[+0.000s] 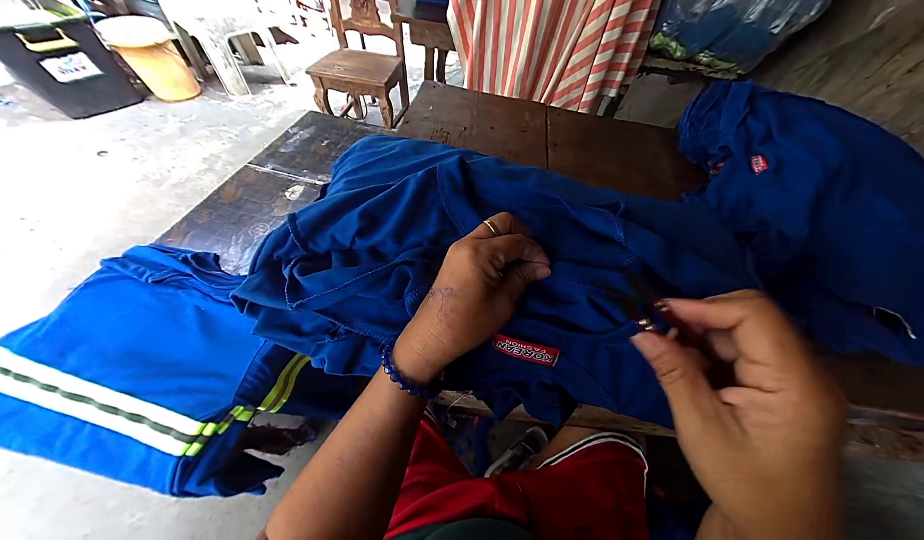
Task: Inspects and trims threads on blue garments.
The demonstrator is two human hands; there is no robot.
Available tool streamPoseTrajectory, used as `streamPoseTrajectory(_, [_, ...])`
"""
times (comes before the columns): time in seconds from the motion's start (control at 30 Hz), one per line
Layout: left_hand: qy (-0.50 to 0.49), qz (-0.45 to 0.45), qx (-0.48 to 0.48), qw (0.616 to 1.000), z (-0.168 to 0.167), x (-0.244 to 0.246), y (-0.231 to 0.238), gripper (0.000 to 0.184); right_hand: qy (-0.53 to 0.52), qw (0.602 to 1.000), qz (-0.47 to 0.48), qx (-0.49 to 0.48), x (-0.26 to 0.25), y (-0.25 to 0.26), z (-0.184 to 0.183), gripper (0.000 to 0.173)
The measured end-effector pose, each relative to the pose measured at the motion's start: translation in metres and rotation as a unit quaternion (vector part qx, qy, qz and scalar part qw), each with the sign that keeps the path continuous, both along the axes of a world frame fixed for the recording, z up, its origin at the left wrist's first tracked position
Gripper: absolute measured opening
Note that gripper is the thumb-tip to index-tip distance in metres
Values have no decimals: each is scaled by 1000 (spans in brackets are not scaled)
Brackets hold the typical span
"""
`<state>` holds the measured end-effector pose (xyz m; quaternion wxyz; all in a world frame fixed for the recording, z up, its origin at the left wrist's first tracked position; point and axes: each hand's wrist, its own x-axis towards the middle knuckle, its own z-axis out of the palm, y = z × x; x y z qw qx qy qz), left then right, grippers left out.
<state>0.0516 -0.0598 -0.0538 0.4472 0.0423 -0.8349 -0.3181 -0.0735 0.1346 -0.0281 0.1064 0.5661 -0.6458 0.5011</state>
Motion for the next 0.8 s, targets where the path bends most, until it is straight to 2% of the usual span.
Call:
streamPoseTrajectory(0.2, [26, -37, 63, 997, -4, 4, -4, 8, 105, 990, -87, 26, 14, -19, -14, 23])
streamPoseTrajectory(0.4, [46, -38, 66, 996, -5, 3, -4, 9, 161, 979, -121, 17, 19, -31, -14, 21])
streamPoseTrajectory(0.53, [49, -9, 54, 997, -6, 5, -2, 12, 164, 977, -133, 17, 17, -36, -18, 17])
streamPoseTrajectory(0.6, [69, -19, 112, 991, -7, 10, -3, 13, 122, 985, -124, 13, 9, -38, -23, 16])
streamPoseTrajectory(0.67, [145, -73, 242, 957, -10, 11, -8, 14, 57, 994, -91, 1, 0, -40, -27, 17])
streamPoseTrajectory(0.73, [217, -137, 372, 892, -10, 15, -12, 19, 4, 999, -51, -13, -5, -40, -26, 19])
streamPoseTrajectory(0.8, [257, -177, 428, 848, -11, 19, -15, 20, -26, 999, -18, -21, -6, -40, -23, 19])
